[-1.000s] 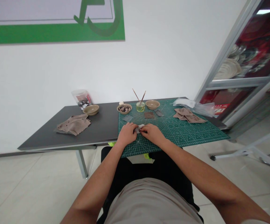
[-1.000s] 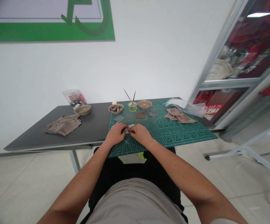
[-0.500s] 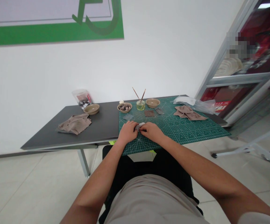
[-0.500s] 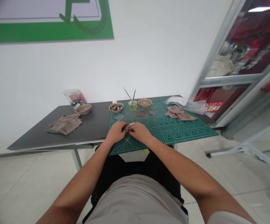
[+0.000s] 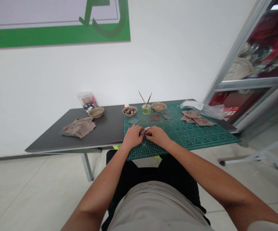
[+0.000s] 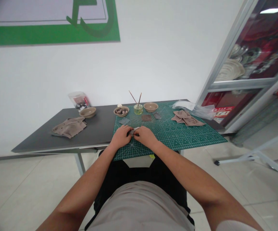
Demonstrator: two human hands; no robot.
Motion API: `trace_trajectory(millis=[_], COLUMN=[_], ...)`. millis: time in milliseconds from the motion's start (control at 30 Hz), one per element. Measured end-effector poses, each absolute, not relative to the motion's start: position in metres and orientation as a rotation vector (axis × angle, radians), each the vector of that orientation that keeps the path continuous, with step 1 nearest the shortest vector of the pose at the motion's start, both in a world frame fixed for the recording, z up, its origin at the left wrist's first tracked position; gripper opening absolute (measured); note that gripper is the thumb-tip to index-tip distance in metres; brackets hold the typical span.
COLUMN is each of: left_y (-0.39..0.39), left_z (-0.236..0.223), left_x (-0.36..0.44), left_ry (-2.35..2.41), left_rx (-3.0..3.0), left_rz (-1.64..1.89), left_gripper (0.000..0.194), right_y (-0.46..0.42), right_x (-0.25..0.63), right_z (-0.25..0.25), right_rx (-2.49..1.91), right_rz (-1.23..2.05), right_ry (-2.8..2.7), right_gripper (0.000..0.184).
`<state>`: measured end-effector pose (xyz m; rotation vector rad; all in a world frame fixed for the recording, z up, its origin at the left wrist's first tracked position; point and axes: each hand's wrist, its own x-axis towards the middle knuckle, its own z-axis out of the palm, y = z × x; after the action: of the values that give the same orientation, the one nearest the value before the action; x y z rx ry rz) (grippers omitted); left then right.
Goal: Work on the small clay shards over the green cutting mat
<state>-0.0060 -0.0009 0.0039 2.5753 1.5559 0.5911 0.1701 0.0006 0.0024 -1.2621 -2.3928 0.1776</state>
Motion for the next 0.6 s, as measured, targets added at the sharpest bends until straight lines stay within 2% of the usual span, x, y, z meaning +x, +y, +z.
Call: trace_trajectory(millis=[100,267,467,600], left_y=[0.000,0.001,0.000,0.000], left_z=[0.002,0.001,0.001,0.002], left_x=[-0.006,-0.007,-0.008,-0.007], left_ry=[1.538,1.535,1.496,1.512], left_rx=[2.560,2.442,2.464,2.453], left_rz=[0.622,0.736,0.703,0.709], left_gripper=[0.030,0.060,0.058,0.054], right_y=[0.006,0.005,0.003,0.010], right_x=[0.172,0.156,0.166,0.164], right_z=[0.004,0.004,0.001,0.002], right_rx=[-1.336,-1.347,-1.304,-1.364], right_rz=[0.185,0.149,0.158,0.122], right_ry=[-2.362,-2.363,-2.369,-2.351], right_gripper=[0.011,0.012,0.008,0.012])
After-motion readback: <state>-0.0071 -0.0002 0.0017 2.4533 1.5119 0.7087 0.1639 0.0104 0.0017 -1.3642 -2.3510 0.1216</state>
